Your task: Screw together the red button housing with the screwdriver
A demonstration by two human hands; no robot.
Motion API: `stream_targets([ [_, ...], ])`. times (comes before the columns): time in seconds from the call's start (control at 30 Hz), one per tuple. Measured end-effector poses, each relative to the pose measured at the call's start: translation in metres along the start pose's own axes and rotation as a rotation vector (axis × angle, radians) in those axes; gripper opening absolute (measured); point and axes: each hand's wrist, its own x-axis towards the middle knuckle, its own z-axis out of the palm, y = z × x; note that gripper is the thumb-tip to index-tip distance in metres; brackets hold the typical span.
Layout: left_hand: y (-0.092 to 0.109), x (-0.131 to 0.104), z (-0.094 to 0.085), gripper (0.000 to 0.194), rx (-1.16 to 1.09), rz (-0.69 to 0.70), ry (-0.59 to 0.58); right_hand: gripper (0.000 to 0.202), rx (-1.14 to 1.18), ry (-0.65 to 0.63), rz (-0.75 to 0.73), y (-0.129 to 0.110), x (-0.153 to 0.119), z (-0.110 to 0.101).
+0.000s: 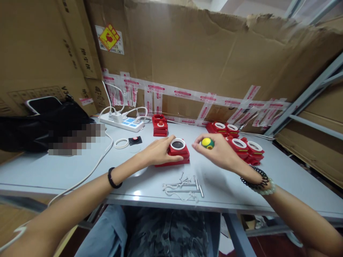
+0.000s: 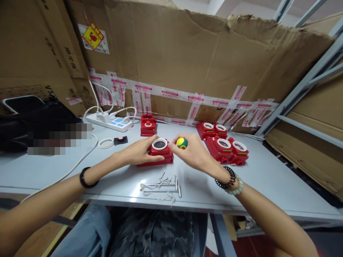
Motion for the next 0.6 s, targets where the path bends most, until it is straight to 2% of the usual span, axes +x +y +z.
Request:
stream_targets([
  [0.13, 0.004, 0.001, 0.006, 0.091, 0.088, -0.147, 0.118, 0.018, 0.297, 0.320, -0.080, -0.012, 0.011, -0.005],
  [0.2, 0.002, -0.003, 0.000, 0.094, 0.075, -0.115, 0.064, 0.016, 0.459, 0.396, -0.100, -0.015, 0.015, -0.005],
  [0.3, -0.005, -0.015, -0.019, 0.090, 0.014, 0.102, -0.134, 0.007, 0.684, 0.379, -0.108, -0.015, 0.022, -0.005],
  [0.37, -0.010, -0.020, -0.031, 0.089, 0.000, 0.174, -0.207, 0.011, 0.793, 0.322, -0.100, -0.015, 0.025, -0.006],
  [0.47, -0.012, -0.022, -0.035, 0.083, 0.024, 0.152, -0.224, 0.015, 0.871, 0.282, -0.075, -0.017, 0.027, -0.009],
  [0.6, -0.004, -0.015, -0.015, 0.095, 0.157, 0.016, -0.123, 0.014, 0.858, 0.292, -0.048, -0.021, 0.028, -0.008],
])
